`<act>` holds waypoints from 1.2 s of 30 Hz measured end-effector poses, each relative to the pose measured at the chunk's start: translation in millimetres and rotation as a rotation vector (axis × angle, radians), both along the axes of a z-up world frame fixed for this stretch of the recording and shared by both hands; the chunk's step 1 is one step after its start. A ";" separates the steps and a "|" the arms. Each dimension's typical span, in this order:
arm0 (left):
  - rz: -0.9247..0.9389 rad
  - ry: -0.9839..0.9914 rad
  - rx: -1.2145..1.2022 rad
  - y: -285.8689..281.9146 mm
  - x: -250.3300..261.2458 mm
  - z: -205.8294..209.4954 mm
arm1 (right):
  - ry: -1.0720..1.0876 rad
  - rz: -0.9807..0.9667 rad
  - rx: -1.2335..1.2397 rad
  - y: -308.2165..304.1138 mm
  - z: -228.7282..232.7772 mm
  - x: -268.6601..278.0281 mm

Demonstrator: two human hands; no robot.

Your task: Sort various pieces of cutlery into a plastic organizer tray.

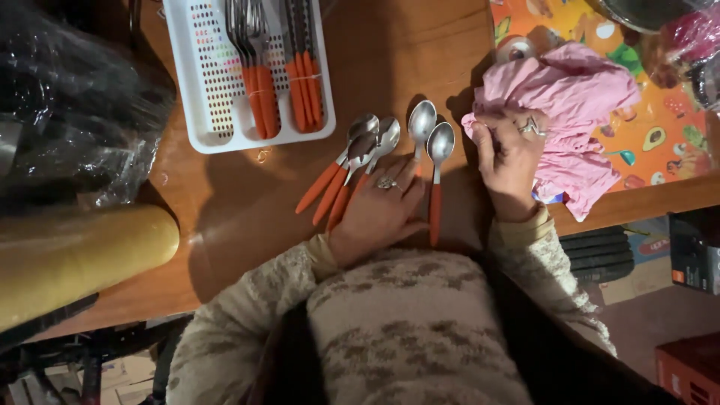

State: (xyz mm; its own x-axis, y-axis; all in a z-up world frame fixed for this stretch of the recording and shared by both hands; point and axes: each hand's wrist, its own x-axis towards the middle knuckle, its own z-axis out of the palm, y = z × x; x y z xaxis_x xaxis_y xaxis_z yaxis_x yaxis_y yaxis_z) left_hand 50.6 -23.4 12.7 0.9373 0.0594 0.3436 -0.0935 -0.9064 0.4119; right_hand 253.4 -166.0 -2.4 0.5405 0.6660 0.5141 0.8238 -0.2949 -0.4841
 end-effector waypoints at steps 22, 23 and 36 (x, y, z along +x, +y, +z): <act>-0.111 -0.023 -0.576 -27.1 3.4 -25.9 | -0.350 0.184 -0.250 -6.8 26.3 39.1; -0.157 -0.052 -0.563 -31.1 6.8 -29.6 | -0.373 0.225 -0.300 -3.0 31.1 41.7; 0.038 -0.009 -0.381 -8.2 -2.1 -9.3 | -0.249 0.063 -0.379 -5.5 14.1 49.7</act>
